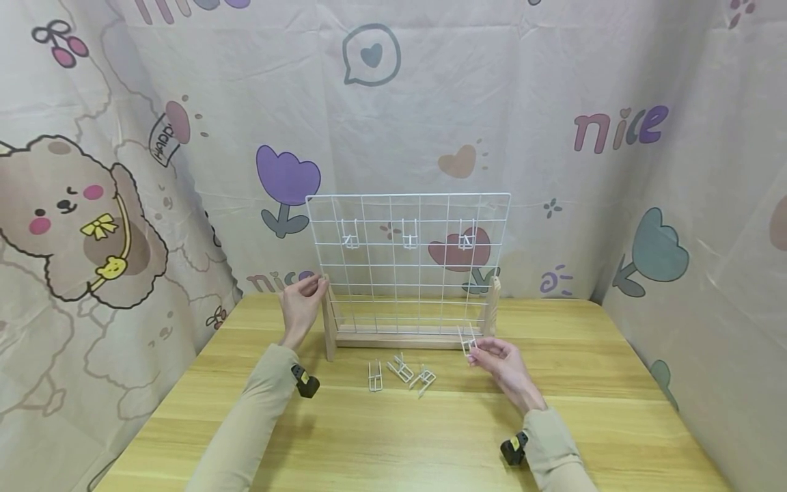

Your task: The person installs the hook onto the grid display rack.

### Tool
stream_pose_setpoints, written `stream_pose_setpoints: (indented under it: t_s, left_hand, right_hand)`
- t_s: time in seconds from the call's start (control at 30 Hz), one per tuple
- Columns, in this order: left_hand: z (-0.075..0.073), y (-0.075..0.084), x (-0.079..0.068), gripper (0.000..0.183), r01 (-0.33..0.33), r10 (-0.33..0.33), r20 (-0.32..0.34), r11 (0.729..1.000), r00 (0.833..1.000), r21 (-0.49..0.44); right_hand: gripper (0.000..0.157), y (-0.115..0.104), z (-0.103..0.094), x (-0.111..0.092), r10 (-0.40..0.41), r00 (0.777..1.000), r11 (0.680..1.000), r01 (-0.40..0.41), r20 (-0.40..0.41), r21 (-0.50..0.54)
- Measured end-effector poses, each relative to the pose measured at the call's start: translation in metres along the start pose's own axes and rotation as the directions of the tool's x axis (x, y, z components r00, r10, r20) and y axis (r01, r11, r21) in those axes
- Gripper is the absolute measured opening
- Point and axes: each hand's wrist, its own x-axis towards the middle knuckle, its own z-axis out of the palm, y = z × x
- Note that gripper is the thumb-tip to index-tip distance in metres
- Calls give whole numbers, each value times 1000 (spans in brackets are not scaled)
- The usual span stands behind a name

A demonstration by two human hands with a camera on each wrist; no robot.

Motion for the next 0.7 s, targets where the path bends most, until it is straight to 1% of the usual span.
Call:
stream_pose_setpoints:
  t_s: [0.2,0.47,0.7]
  left_hand:
    - [0,0,0,25,-7,7,-1,1000,1000,1]
    - [0,0,1,25,2,-2,4,1000,1000,-1]
    - [1,-1,1,24,-14,14,-10,1000,1000,6]
  right_hand:
    - [27,-3,2,0,-64,998,995,64,-10,76]
    - [27,-10,6,2,-103,994,986,108,-42,125]
    - [29,-15,11,7,-171,984,966,177,-49,188]
